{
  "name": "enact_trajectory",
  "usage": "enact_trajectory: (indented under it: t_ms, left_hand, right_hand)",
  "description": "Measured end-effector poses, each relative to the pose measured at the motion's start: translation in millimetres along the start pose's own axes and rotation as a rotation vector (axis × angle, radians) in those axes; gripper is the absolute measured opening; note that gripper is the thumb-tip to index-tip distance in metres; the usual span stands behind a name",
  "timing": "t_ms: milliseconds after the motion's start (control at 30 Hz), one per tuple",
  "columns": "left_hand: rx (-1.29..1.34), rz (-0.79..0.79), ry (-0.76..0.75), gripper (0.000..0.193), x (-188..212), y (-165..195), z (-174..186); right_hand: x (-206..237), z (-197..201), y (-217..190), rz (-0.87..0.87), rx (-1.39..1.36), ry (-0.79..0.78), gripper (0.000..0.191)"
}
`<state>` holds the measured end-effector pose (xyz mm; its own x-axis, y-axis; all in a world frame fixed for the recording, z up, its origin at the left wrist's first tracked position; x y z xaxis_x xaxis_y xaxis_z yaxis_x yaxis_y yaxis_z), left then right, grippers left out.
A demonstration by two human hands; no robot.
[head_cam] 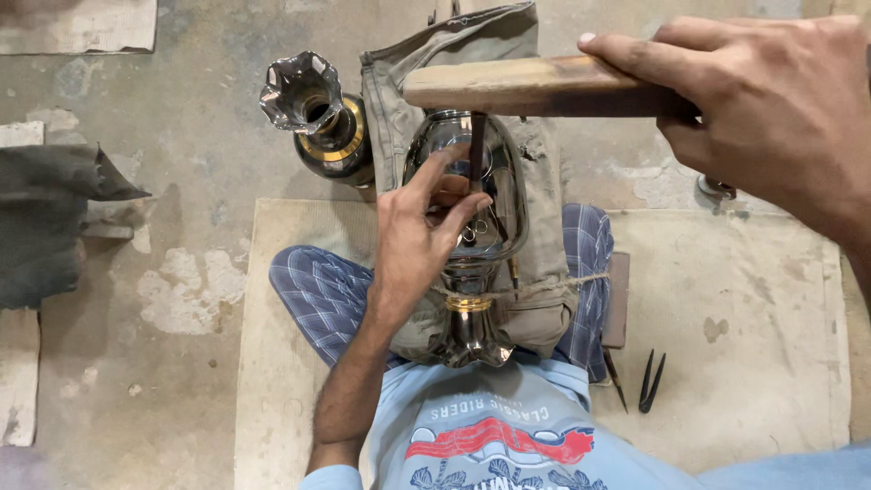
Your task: The person sits on the floor and uses a hammer and chisel to engrave a floral pattern onto a polished metal vessel. The vessel is secured on a cloth pad between the legs. The person repeatedly strikes the chisel to create the design.
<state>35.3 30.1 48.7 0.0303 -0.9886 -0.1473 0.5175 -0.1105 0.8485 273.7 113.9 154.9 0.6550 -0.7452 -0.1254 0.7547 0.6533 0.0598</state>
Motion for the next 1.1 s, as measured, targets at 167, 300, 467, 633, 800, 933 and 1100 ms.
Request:
enact_trajectory:
  t_ms: [167,300,467,633,800,933,1100]
  left_hand:
    - [0.055,-0.023,-0.069,0.048,-3.1,-0.8,1.3]
    - [0.004,-0.075,-0.105,0.051,-7.0,-4.6,-0.2]
    - [-0.027,-0.159,-0.19,0.053,-14.8,-6.9,0.3]
    - [-0.001,-0.257,-0.389,0.052,-32.5,-4.3,3.5]
    - [-0.123,-0.521,-0.609,0.054,-49.2,5.6,-1.0]
    - [-0.172,-0.618,-0.702,0.052,-55.6,9.9,-7.7]
    - [-0.155,-0.646,-0.765,0.05,-57.9,13.3,-9.9]
  right_hand:
    - [13.5,-7.2,6.5,-0.304,-0.37,-0.016,0.068]
    - [22.8,-2.9,2.5,-0.061,-0.329,0.174,0.069]
    - [47.2,-28.3,15.8,-0.216,-0.154,-0.033,0.079]
    - [70.3,-71.2,17.3,-0.275,-0.326,0.08,0.076]
    - [99.1,-117.6,-7.0,-0.241,-0.366,0.032,0.084]
    - [124.2,-138.1,-17.6,-0.298,-0.392,0.089,0.087]
    - [151.1,-165.7,-16.2,-0.425,-0.991,0.597,0.069]
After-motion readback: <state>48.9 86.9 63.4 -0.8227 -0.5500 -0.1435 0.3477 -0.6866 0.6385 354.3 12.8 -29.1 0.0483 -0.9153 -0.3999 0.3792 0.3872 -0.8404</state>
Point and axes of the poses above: each hand's wrist, its own x-axis away from the middle knuckle, its own z-axis out of the back of the hand, y = z × x, the point moved 4 cm from there along -x, towards the middle knuckle, and after that the axes turned 9 degrees about -x, right-handed, at the moved point
